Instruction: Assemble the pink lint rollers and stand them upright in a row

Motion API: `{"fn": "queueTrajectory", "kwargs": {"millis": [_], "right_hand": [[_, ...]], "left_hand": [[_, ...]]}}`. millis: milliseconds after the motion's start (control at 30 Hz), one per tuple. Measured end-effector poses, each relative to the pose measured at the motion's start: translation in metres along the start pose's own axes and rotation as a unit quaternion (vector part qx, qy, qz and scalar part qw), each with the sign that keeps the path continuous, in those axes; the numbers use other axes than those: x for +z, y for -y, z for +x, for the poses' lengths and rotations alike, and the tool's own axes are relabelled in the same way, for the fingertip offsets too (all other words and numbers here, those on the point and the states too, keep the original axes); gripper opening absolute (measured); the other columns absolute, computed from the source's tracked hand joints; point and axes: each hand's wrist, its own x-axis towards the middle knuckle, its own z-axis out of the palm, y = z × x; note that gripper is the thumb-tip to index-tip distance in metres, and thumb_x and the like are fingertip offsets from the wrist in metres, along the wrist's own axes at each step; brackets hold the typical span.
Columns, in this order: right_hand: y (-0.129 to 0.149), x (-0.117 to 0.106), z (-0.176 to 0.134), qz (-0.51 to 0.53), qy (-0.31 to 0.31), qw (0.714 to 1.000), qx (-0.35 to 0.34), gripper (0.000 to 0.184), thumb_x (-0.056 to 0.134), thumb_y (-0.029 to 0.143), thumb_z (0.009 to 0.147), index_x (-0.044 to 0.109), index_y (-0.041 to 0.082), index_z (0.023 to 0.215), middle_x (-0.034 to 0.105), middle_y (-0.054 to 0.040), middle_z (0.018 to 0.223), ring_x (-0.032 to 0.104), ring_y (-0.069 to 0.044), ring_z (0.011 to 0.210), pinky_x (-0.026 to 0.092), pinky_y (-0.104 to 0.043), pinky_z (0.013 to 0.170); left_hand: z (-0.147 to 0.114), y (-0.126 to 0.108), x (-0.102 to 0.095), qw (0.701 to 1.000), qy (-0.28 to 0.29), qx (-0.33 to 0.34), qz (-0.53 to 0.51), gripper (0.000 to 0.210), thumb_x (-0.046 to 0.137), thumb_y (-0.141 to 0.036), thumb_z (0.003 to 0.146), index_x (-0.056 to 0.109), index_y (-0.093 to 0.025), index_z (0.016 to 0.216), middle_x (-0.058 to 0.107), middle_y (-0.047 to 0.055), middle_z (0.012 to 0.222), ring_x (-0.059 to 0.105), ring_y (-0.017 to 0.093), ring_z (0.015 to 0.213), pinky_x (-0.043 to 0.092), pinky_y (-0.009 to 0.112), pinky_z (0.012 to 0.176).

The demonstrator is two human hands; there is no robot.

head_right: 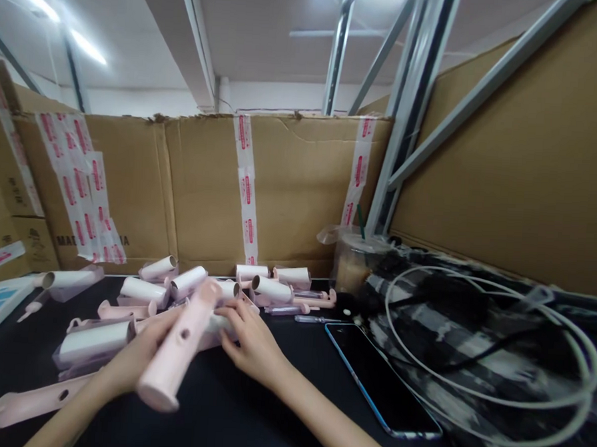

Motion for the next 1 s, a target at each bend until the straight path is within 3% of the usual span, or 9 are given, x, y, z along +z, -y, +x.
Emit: {"fn": "queueTrajectory", "kwargs": {"millis": [67, 133, 267, 467, 633, 767, 867, 933, 1000], "right_hand": [[-0.009, 0.005, 0.01, -0.047, 0.011, 0.999, -0.007, 0.035, 0.05, 0.025, 0.084, 0.047, 0.019, 0.118, 0.05, -0.0119, 0.115, 0.046, -0.024, 0.107, 0.038, -0.043, 0.092], [-0.013, 0.01, 0.018, -0.076, 0.034, 0.997, -0.001, 0.037, 0.05, 0.032, 0.086, 0.045, 0.02, 0.12, 0.053, -0.0108, 0.113, 0.049, -0.024, 0.104, 0.04, -0.042, 0.09], [-0.016, 0.014, 0.024, -0.123, 0.062, 0.991, -0.002, 0.036, 0.049, 0.041, 0.086, 0.052, 0.02, 0.114, 0.057, -0.0092, 0.102, 0.053, -0.023, 0.096, 0.042, -0.04, 0.084], [-0.028, 0.003, 0.011, -0.114, 0.068, 0.991, 0.035, 0.034, 0.056, 0.044, 0.08, 0.06, 0.018, 0.101, 0.057, -0.0095, 0.096, 0.054, -0.026, 0.092, 0.043, -0.041, 0.08], [-0.034, -0.001, 0.011, 0.089, -0.036, 0.989, 0.109, 0.032, 0.06, 0.043, 0.078, 0.056, 0.017, 0.097, 0.058, -0.0066, 0.094, 0.055, -0.023, 0.091, 0.042, -0.039, 0.082], [-0.031, -0.012, 0.016, 0.15, -0.1, 0.974, 0.137, 0.031, 0.037, 0.045, 0.09, 0.042, 0.017, 0.103, 0.058, -0.0069, 0.097, 0.058, -0.018, 0.084, 0.046, -0.031, 0.072], [-0.019, -0.014, 0.016, 0.221, -0.131, 0.957, 0.136, 0.031, 0.037, 0.047, 0.089, 0.04, 0.019, 0.101, 0.058, -0.0054, 0.094, 0.058, -0.016, 0.081, 0.047, -0.029, 0.07], [-0.008, -0.007, 0.015, 0.239, -0.112, 0.957, 0.119, 0.032, 0.046, 0.047, 0.085, 0.042, 0.019, 0.099, 0.057, -0.0041, 0.094, 0.057, -0.017, 0.084, 0.046, -0.028, 0.071], [0.001, 0.001, 0.016, 0.199, -0.077, 0.971, 0.106, 0.03, 0.052, 0.046, 0.082, 0.045, 0.019, 0.095, 0.056, -0.0027, 0.09, 0.055, -0.016, 0.083, 0.045, -0.026, 0.069]], "left_hand": [[-0.003, 0.007, -0.002, 0.986, 0.121, 0.012, 0.115, 0.013, 0.065, -0.024, 0.063, 0.061, -0.021, 0.075, 0.062, -0.002, 0.068, 0.054, 0.015, 0.061, 0.037, 0.022, 0.054], [-0.007, 0.018, 0.001, 0.944, 0.215, 0.02, 0.25, 0.013, 0.062, -0.026, 0.064, 0.061, -0.023, 0.076, 0.061, -0.003, 0.065, 0.053, 0.015, 0.058, 0.033, 0.022, 0.051], [-0.008, 0.037, 0.014, 0.894, 0.249, 0.04, 0.37, 0.015, 0.058, -0.028, 0.067, 0.061, -0.025, 0.081, 0.062, -0.002, 0.069, 0.056, 0.016, 0.061, 0.031, 0.023, 0.051], [-0.004, 0.039, 0.014, 0.893, 0.233, 0.071, 0.379, 0.018, 0.067, -0.035, 0.061, 0.063, -0.022, 0.074, 0.059, 0.0, 0.077, 0.055, 0.018, 0.072, 0.036, 0.025, 0.064], [-0.002, 0.036, 0.004, 0.908, 0.219, 0.008, 0.357, 0.034, 0.071, -0.046, 0.055, 0.063, -0.021, 0.077, 0.058, -0.001, 0.073, 0.054, 0.017, 0.066, 0.032, 0.023, 0.053], [-0.003, 0.028, -0.01, 0.917, 0.196, -0.019, 0.347, 0.056, 0.074, -0.057, 0.043, 0.065, -0.021, 0.085, 0.06, 0.002, 0.077, 0.056, 0.022, 0.069, 0.038, 0.027, 0.06], [0.0, 0.023, -0.014, 0.956, 0.105, -0.023, 0.275, 0.071, 0.074, -0.057, 0.044, 0.061, -0.025, 0.106, 0.061, 0.006, 0.101, 0.055, 0.029, 0.093, 0.04, 0.035, 0.081], [0.005, 0.023, -0.007, 0.987, 0.018, -0.013, 0.162, 0.069, 0.069, -0.053, 0.059, 0.051, -0.026, 0.119, 0.053, 0.008, 0.12, 0.046, 0.029, 0.112, 0.032, 0.039, 0.096], [0.011, 0.024, 0.005, 0.999, -0.048, -0.012, 0.005, 0.061, 0.059, -0.051, 0.072, 0.043, -0.024, 0.124, 0.05, 0.009, 0.125, 0.043, 0.027, 0.117, 0.03, 0.039, 0.099]]}}
